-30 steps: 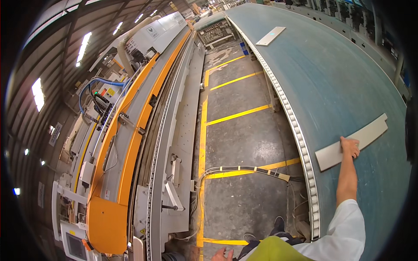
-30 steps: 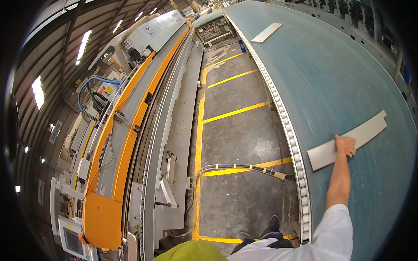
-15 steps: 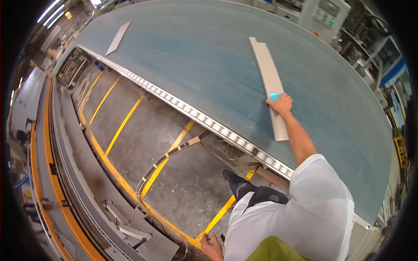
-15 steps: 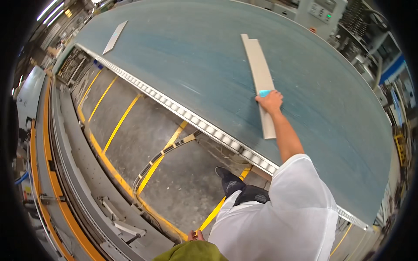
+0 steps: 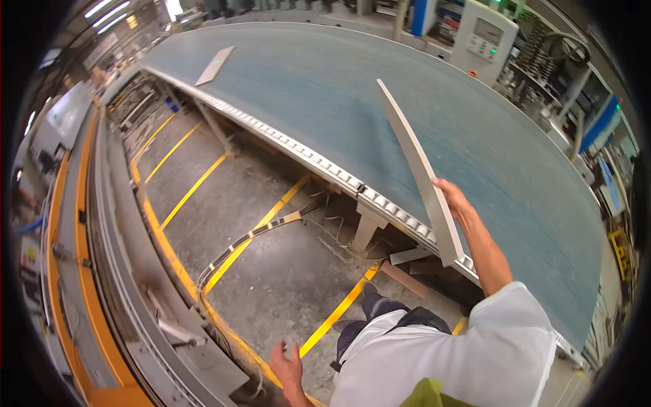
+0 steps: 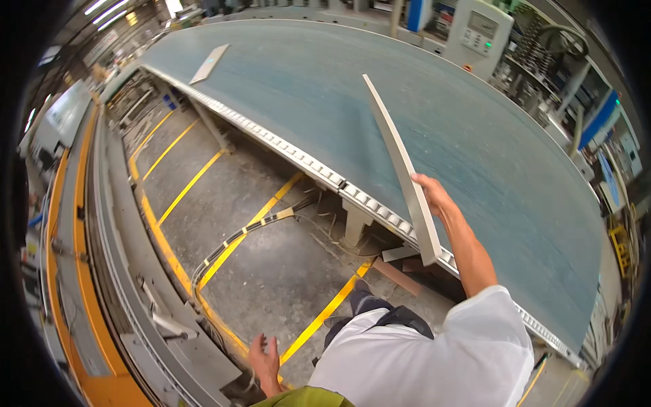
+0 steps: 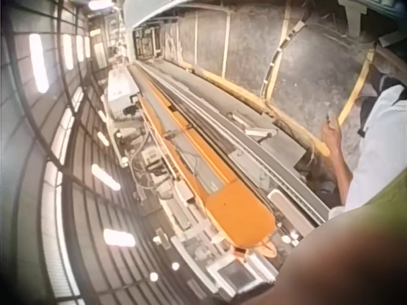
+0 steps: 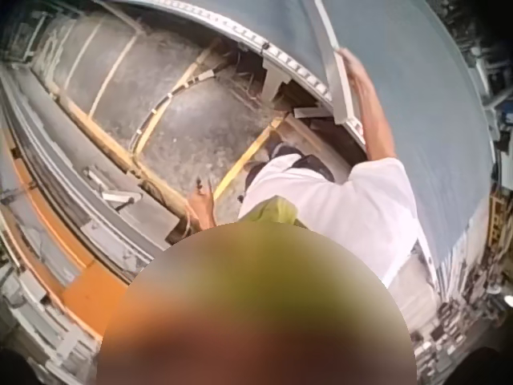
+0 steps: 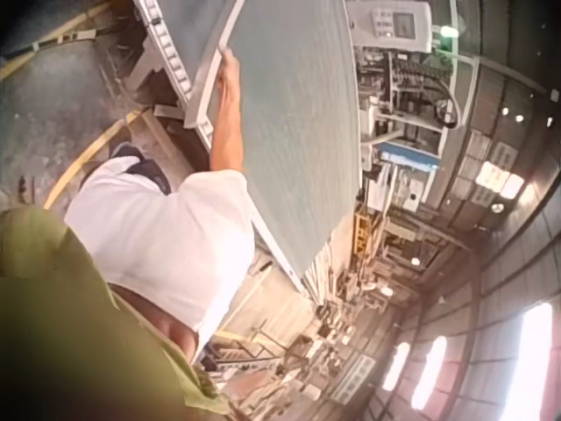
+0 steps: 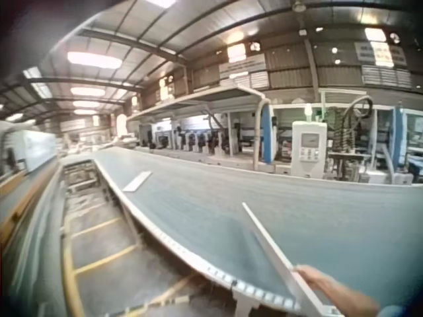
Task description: Processing and trimming wooden panels using factory machinery and a utility knife.
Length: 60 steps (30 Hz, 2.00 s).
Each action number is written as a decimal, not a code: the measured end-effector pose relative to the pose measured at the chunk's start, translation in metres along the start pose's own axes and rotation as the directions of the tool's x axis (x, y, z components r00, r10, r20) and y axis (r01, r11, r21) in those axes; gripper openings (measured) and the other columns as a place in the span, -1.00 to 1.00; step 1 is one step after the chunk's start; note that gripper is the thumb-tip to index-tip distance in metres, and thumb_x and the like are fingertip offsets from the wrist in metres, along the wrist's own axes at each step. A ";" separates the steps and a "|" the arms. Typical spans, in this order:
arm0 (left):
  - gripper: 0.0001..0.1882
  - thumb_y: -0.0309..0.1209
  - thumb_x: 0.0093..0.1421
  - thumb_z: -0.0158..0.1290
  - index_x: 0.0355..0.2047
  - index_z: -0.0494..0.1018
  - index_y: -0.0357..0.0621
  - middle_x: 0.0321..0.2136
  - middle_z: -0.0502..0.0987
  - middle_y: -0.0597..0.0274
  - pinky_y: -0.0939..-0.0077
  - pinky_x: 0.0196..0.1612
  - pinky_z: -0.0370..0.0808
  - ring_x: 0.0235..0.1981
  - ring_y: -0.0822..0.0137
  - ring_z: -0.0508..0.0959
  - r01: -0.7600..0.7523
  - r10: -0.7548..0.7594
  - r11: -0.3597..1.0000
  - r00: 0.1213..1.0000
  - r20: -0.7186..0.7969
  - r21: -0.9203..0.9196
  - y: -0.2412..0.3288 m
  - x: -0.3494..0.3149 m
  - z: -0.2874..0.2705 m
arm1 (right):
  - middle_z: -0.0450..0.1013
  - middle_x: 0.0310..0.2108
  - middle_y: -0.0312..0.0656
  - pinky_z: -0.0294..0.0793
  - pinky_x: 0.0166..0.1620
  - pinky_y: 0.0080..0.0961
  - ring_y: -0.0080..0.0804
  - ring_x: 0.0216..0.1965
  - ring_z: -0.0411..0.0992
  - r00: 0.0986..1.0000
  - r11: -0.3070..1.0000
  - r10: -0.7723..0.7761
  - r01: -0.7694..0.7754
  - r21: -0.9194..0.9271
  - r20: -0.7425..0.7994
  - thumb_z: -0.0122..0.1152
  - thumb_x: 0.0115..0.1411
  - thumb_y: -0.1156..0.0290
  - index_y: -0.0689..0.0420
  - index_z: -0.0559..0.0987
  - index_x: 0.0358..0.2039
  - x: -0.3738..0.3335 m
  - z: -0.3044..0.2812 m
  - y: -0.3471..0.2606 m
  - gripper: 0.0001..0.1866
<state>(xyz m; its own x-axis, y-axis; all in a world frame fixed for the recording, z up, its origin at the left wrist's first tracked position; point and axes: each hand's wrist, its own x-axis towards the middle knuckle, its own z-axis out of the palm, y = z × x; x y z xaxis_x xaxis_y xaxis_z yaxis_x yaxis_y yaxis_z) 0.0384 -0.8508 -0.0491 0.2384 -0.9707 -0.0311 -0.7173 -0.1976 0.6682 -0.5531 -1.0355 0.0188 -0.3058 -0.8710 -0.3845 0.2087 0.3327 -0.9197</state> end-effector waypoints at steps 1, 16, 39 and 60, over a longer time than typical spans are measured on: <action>-0.57 -0.26 0.11 0.32 -0.10 0.57 -0.30 -0.26 0.64 -0.09 0.15 -0.14 0.54 -0.25 -0.01 0.63 -0.013 0.013 0.999 1.000 0.001 -0.049 0.011 -0.004 0.004 | 0.52 -0.16 0.03 0.54 -0.17 -0.18 -0.21 -0.18 0.52 0.998 1.000 -0.016 0.017 -0.018 0.060 0.31 0.10 -0.14 0.32 0.50 0.08 -0.018 0.006 0.000 -0.21; -0.68 -0.37 0.32 0.16 -0.05 0.48 -0.39 -0.24 0.63 0.28 0.55 -0.19 0.50 -0.27 0.51 0.57 0.002 -0.078 0.758 0.993 -0.088 -0.652 0.230 -0.060 0.048 | 0.49 0.05 -0.06 0.35 0.19 -0.40 -0.35 0.05 0.44 0.607 0.932 -0.204 0.360 -0.038 0.768 0.56 -0.14 0.24 0.43 0.38 0.21 -0.224 0.081 0.079 -0.06; -0.58 -0.25 0.42 -0.03 0.10 0.40 -0.36 0.03 0.55 0.00 0.18 0.13 0.48 0.05 0.12 0.55 -0.463 -0.808 0.578 -0.211 -0.550 -0.672 -0.132 -0.697 -0.180 | 0.29 0.17 0.12 0.31 0.24 -0.01 0.18 0.18 0.28 -0.765 0.278 0.038 0.626 0.729 0.643 0.51 -0.31 0.21 0.23 0.37 0.16 -0.522 0.308 0.209 -0.06; -0.68 -0.24 0.42 0.01 -0.02 0.43 -0.27 -0.18 0.61 0.14 0.38 -0.06 0.63 -0.19 0.32 0.62 -0.522 -0.849 0.489 -0.470 -0.243 -0.699 -0.267 -0.958 -0.190 | 0.32 0.21 0.05 0.23 0.29 -0.14 -0.02 0.23 0.30 -0.855 0.122 0.454 0.338 0.933 0.250 0.49 -0.16 0.26 0.24 0.42 0.15 -0.880 0.640 0.435 -0.18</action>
<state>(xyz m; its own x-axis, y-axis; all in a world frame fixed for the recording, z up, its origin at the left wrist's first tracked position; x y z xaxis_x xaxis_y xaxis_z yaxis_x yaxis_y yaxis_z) 0.1259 0.1578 -0.0568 0.6557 0.6572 -0.3718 -0.0179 0.5057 0.8625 0.4017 -0.3555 0.0086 0.5884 0.8056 -0.0692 0.7893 -0.5908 -0.1674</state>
